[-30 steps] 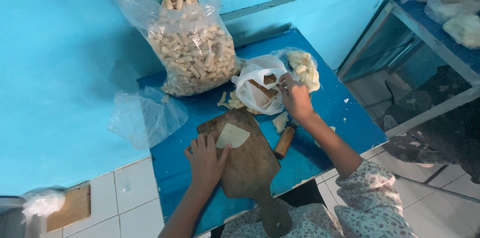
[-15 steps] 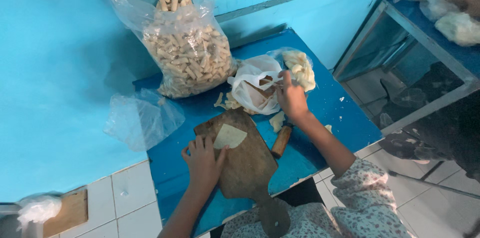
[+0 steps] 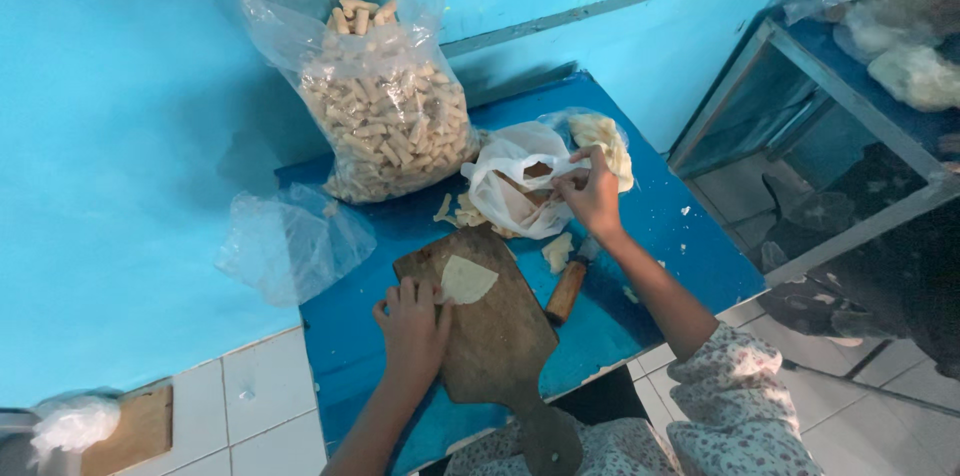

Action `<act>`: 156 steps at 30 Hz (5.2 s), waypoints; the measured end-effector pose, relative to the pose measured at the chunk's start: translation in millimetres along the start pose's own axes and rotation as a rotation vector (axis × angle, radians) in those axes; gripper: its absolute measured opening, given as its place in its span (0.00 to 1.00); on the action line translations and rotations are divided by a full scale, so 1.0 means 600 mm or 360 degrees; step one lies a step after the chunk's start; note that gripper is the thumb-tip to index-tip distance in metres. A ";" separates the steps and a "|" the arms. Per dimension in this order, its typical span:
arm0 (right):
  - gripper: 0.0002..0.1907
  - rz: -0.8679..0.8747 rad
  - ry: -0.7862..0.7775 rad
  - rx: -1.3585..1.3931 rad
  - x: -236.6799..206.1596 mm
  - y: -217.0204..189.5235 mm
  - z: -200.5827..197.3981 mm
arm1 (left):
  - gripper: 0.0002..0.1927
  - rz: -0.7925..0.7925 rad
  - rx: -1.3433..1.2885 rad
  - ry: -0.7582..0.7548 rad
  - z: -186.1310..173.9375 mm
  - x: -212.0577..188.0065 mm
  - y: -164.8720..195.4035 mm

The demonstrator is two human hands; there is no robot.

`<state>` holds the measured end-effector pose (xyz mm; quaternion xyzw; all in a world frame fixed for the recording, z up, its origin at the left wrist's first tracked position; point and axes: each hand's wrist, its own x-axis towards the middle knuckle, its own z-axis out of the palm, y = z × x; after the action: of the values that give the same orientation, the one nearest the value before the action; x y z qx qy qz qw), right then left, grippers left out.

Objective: The person cuts sheets of dough into small squares with a knife on a wooden cutting board, stacks the cut squares, and places dough scraps into a plastic bag on the table.

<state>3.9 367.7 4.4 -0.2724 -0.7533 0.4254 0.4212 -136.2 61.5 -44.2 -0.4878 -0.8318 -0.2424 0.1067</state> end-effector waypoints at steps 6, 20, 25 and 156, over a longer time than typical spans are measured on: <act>0.22 0.0097 0.0066 0.0022 0.010 0.004 -0.010 | 0.15 -0.0042 -0.0125 0.0022 0.012 0.009 -0.003; 0.21 -0.0103 0.0156 -0.0426 -0.012 0.017 -0.038 | 0.12 -0.0029 0.0037 0.0064 0.015 0.008 0.002; 0.20 -0.0144 0.0182 -0.0476 -0.012 0.022 -0.042 | 0.14 -0.0076 0.0213 0.0094 0.019 0.009 0.002; 0.19 -0.0455 -0.1074 0.0023 -0.149 -0.088 0.126 | 0.04 0.0328 -0.0815 0.0125 -0.022 0.035 0.009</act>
<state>-20.2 241.9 -7.0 -0.0057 -0.8772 0.4336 0.2060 -142.8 73.2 -22.6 -0.5712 -0.6847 -0.4513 0.0362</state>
